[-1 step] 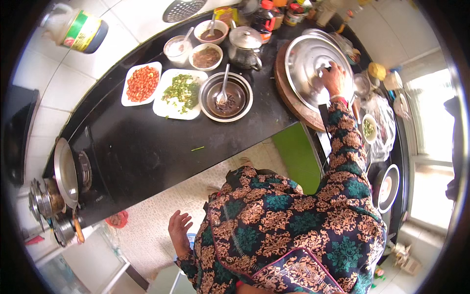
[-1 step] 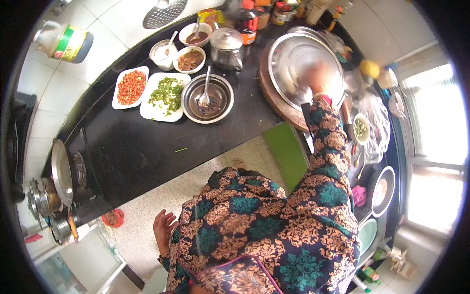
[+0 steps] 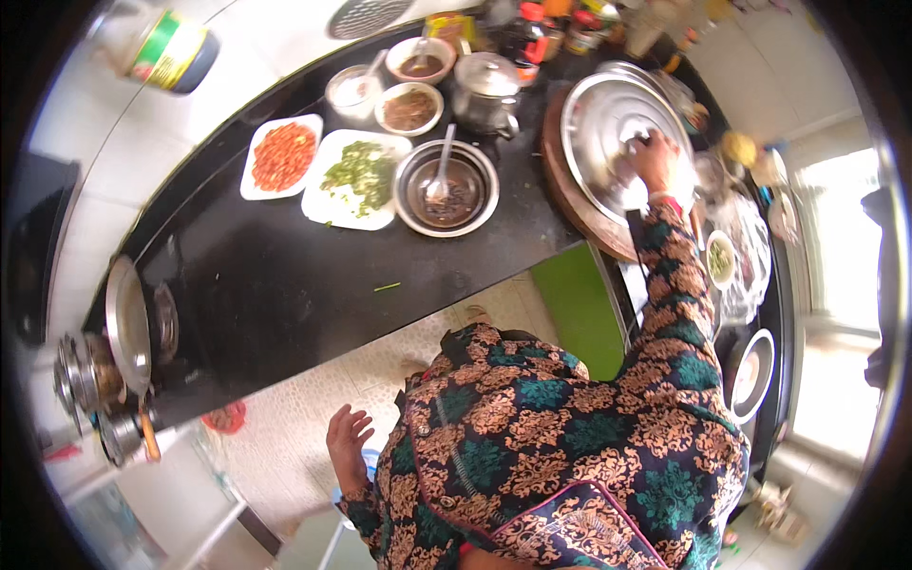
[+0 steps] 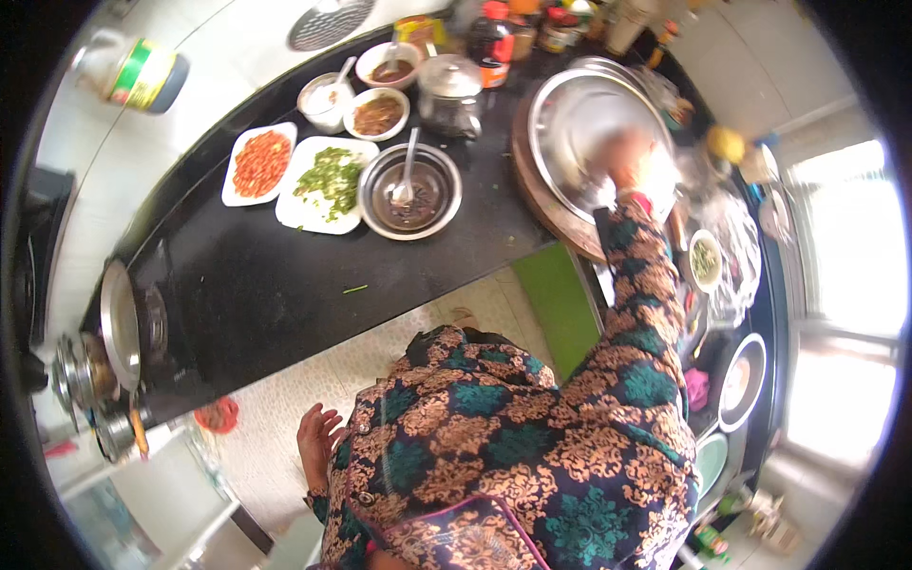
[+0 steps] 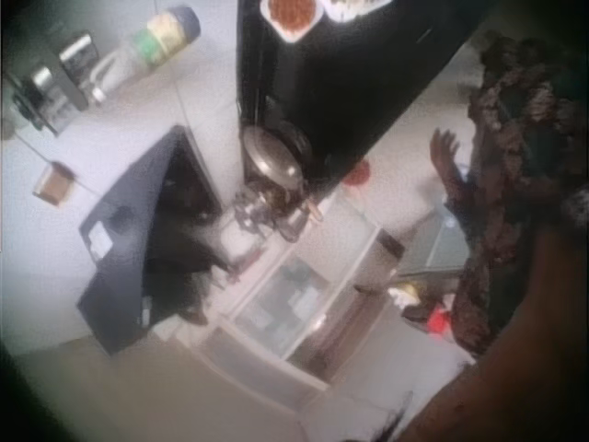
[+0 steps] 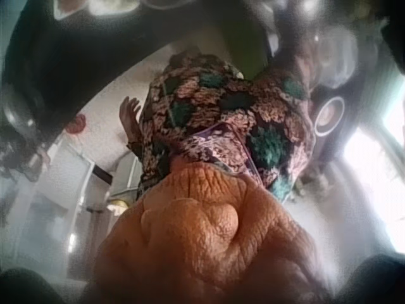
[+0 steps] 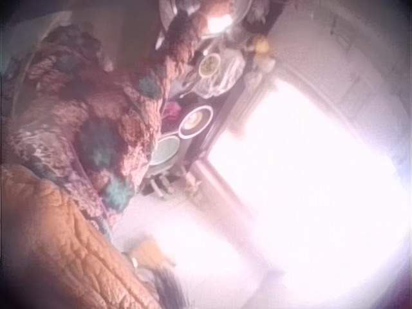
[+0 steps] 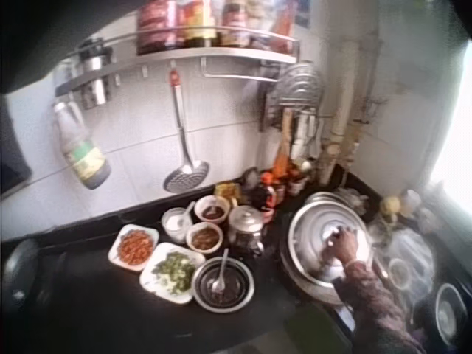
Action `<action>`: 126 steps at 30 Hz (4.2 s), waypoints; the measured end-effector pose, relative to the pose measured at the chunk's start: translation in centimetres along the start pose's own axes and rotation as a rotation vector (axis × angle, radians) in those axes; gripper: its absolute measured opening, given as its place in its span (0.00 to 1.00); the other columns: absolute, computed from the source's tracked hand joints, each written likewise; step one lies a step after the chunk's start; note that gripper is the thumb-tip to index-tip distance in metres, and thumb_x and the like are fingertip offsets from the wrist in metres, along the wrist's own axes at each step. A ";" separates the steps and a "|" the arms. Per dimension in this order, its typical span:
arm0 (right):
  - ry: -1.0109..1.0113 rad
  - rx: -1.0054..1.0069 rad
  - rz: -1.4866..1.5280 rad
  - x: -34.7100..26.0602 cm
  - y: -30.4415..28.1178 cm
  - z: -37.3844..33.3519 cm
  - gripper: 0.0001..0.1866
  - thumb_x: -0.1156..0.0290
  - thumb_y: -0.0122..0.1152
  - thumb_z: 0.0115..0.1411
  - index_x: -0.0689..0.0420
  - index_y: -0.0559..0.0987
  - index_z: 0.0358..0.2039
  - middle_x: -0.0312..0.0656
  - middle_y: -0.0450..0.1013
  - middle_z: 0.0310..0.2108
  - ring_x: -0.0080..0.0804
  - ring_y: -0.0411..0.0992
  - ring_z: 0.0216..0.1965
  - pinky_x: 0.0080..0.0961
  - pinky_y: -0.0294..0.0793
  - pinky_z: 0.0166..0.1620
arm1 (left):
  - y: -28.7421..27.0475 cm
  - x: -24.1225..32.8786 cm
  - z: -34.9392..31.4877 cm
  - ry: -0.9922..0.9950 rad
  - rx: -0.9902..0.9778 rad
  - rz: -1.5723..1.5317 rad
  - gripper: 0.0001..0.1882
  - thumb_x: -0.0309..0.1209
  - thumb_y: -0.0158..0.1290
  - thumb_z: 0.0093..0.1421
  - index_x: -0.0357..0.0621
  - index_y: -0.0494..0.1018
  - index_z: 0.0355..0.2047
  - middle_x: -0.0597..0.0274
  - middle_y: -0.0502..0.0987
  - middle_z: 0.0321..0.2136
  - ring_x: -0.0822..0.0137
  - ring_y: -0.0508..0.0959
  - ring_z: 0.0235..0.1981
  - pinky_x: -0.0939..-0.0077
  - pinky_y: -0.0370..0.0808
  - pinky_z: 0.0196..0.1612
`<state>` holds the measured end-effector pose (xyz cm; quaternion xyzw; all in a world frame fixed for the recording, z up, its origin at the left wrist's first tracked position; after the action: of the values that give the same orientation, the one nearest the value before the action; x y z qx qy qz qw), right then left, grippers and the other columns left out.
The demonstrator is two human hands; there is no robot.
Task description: The person scrubs the interior of a wok with a bundle of sticks, rinses it at the sink, and then uses a ladle to scoop water from a pot and pour it into the wok. The person also handles a bowl of chopped green vegetables and places a lid on the wok.
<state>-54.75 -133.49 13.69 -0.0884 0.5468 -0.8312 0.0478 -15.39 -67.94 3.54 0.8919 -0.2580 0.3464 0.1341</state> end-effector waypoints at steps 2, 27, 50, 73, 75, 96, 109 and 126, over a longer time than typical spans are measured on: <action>0.018 0.054 0.169 1.5 1.8 0.8 0.13 0.64 0.57 0.50 0.58 0.79 0.34 0.53 0.77 0.32 0.53 0.75 0.36 0.45 0.73 0.45 | 0.1 -0.4 -0.1 -0.039 0.052 0.036 0.21 0.37 0.51 0.68 0.39 0.67 0.57 0.54 0.80 0.41 0.61 0.82 0.40 0.70 0.80 0.41; -0.310 -0.265 1.259 -48.8 -23.9 -15.2 0.21 0.72 0.65 0.59 0.64 0.77 0.52 0.43 0.78 0.44 0.27 0.75 0.42 0.22 0.74 0.46 | -34.3 -0.8 -3.8 0.113 0.224 -0.205 0.20 0.38 0.53 0.66 0.41 0.70 0.55 0.56 0.80 0.40 0.63 0.82 0.41 0.70 0.78 0.40; -1.431 -0.195 0.755 -109.8 -33.6 -27.6 0.17 0.68 0.62 0.49 0.55 0.83 0.41 0.56 0.78 0.38 0.54 0.76 0.42 0.41 0.76 0.49 | -50.2 -0.8 -6.9 0.009 0.734 -0.656 0.21 0.40 0.53 0.66 0.40 0.70 0.53 0.56 0.80 0.39 0.64 0.81 0.38 0.72 0.78 0.39; -0.833 -0.247 0.889 -106.1 -48.2 -42.7 0.17 0.73 0.63 0.60 0.54 0.79 0.51 0.43 0.78 0.42 0.30 0.79 0.40 0.23 0.78 0.41 | -81.0 4.8 6.1 -0.021 0.276 -0.328 0.21 0.33 0.55 0.62 0.43 0.71 0.55 0.58 0.79 0.40 0.66 0.80 0.39 0.72 0.76 0.41; -0.773 -0.468 1.109 -106.2 -49.8 -51.6 0.15 0.82 0.61 0.58 0.59 0.80 0.46 0.41 0.79 0.40 0.27 0.79 0.40 0.22 0.78 0.44 | -85.1 4.0 7.5 -0.094 0.279 -0.289 0.21 0.37 0.54 0.64 0.44 0.71 0.55 0.58 0.79 0.39 0.67 0.80 0.38 0.73 0.76 0.39; -0.557 -0.289 0.457 -116.4 -25.5 -54.9 0.25 0.65 0.70 0.54 0.60 0.76 0.51 0.48 0.78 0.43 0.43 0.78 0.43 0.36 0.76 0.46 | -90.0 -10.9 12.6 -0.404 0.181 -0.294 0.27 0.41 0.55 0.62 0.41 0.70 0.57 0.62 0.78 0.38 0.69 0.78 0.38 0.75 0.73 0.38; -0.629 -0.326 0.560 -115.9 -25.3 -55.2 0.21 0.69 0.65 0.58 0.57 0.76 0.52 0.47 0.77 0.42 0.39 0.78 0.43 0.32 0.78 0.42 | -88.3 -10.6 15.6 -0.390 0.117 -0.270 0.28 0.43 0.55 0.62 0.40 0.68 0.58 0.63 0.77 0.39 0.69 0.77 0.41 0.72 0.72 0.42; -0.798 -0.170 0.459 -115.7 -24.3 -54.8 0.25 0.68 0.64 0.58 0.54 0.73 0.56 0.49 0.75 0.49 0.48 0.74 0.47 0.37 0.75 0.49 | -89.0 -8.4 13.3 -0.167 0.198 -0.430 0.23 0.32 0.54 0.60 0.44 0.69 0.56 0.61 0.78 0.37 0.69 0.79 0.34 0.76 0.74 0.35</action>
<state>48.15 -54.09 3.90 -0.2817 0.5573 -0.6523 0.4296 35.92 3.55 -17.26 0.9606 -0.0374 0.2584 0.0948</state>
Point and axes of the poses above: each hand's wrist, its own z-axis towards the middle knuckle, its own y-axis out of the palm, x = y × z, the point moved 4 cm from there along z, towards the middle knuckle
